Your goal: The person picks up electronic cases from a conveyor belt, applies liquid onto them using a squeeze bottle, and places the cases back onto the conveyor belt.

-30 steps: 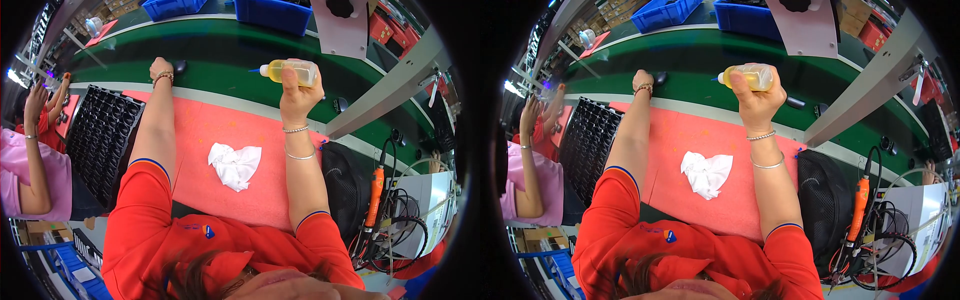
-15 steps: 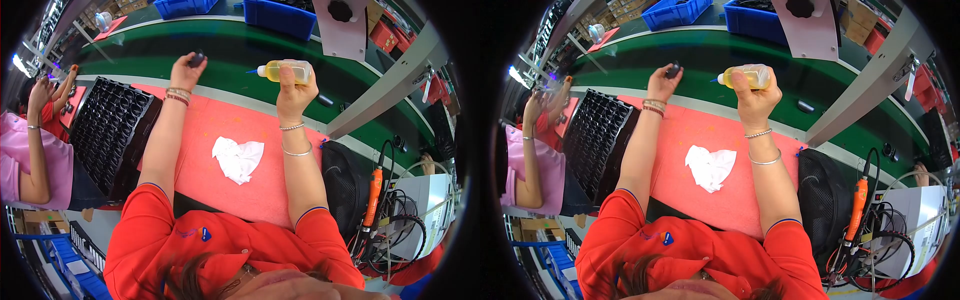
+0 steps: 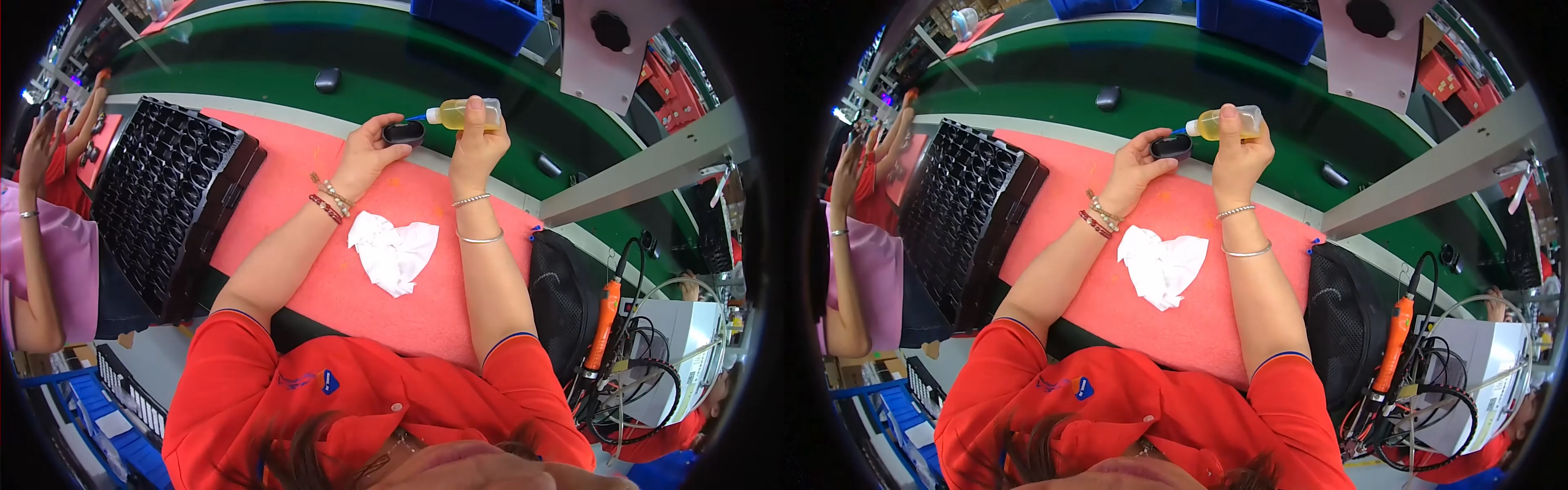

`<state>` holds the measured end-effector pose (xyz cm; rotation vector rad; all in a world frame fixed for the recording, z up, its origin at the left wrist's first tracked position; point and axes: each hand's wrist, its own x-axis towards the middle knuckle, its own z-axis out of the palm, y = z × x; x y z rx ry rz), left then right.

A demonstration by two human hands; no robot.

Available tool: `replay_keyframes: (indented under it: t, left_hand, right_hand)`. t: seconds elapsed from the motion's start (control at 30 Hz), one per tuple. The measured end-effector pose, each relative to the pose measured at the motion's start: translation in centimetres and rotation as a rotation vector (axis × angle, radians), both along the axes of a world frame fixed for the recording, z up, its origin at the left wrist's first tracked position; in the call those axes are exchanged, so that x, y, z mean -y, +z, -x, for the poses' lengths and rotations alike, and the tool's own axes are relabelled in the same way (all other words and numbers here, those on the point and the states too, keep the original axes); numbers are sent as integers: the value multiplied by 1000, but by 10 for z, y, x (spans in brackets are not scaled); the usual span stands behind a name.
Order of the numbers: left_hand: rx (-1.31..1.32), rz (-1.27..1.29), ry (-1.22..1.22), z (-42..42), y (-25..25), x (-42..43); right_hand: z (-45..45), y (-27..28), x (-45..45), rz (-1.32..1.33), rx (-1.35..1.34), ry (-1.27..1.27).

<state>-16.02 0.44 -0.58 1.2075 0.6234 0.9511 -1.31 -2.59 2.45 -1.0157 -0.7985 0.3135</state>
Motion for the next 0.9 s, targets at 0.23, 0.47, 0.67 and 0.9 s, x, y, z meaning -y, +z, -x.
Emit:
replay_keyframes:
  t: [0.23, 0.47, 0.67, 0.9]
  left_hand:
    - [13, -17, 28, -1, -2, 0]
    - [38, 21, 6, 0, 1, 0]
    - [52, 34, -7, 0, 3, 2]
    - [70, 48, -2, 0, 1, 2]
  right_hand:
    - [12, 1, 8, 65, 208, 2]
    - [15, -3, 9, 104, 282, 16]
    - [14, -9, 6, 97, 386, -4]
    - [14, -9, 6, 96, 449, -15]
